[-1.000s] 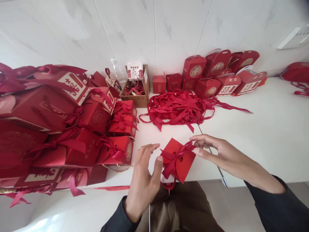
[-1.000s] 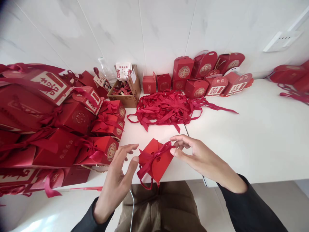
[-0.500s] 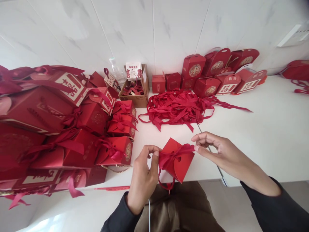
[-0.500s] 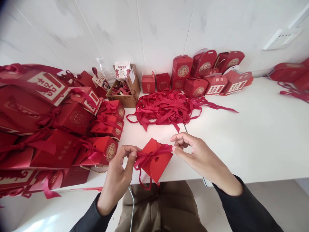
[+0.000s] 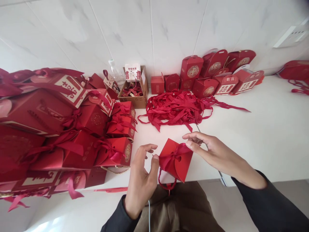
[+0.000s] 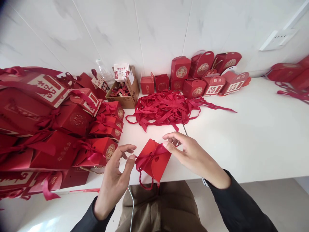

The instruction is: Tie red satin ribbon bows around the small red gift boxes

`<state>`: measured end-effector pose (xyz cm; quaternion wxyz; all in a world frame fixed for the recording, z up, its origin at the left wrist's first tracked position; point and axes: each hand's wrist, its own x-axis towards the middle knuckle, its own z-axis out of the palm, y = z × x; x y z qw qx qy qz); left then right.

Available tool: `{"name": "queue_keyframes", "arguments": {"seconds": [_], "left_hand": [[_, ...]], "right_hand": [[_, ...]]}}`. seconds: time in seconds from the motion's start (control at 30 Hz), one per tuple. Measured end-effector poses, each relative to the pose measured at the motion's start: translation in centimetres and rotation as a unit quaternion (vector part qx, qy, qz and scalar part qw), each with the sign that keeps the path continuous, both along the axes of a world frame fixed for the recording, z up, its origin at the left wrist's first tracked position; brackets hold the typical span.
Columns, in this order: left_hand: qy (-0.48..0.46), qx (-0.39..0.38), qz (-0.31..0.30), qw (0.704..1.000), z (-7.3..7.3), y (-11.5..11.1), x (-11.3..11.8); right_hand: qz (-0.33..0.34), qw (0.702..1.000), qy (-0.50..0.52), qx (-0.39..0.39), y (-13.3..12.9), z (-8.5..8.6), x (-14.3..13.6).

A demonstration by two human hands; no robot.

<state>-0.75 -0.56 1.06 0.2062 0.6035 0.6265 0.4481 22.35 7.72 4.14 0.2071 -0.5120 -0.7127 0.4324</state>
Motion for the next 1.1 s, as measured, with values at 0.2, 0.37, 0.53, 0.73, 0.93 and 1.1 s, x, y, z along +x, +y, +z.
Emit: {"name": "queue_keyframes", "arguments": {"seconds": [0.2, 0.37, 0.53, 0.73, 0.93, 1.1], "left_hand": [[0.037, 0.055, -0.027, 0.997, 0.8, -1.0, -0.2], [0.081, 0.03, -0.033, 0.996, 0.7, -0.5, -0.3], [0.052, 0.018, -0.012, 0.998, -0.2, -0.2, -0.7], [0.028, 0.02, 0.026, 0.999, -0.5, -0.6, -1.1], [0.078, 0.078, 0.007, 0.994, 0.7, -1.6, 0.1], [0.165, 0.068, -0.023, 0.984, 0.7, -1.9, 1.9]], "right_hand": [[0.005, 1.0, -0.023, -0.021, 0.2, -0.1, 0.0], [-0.003, 1.0, -0.015, -0.017, 0.0, 0.0, 0.3], [-0.01, 1.0, -0.017, -0.022, 0.0, 0.0, 0.7], [-0.036, 0.998, -0.05, -0.027, 0.4, 0.2, 1.6], [-0.024, 0.998, -0.024, 0.05, 0.2, 0.4, -0.1], [0.047, 0.997, -0.004, 0.065, 0.3, 0.1, -1.8]]}}
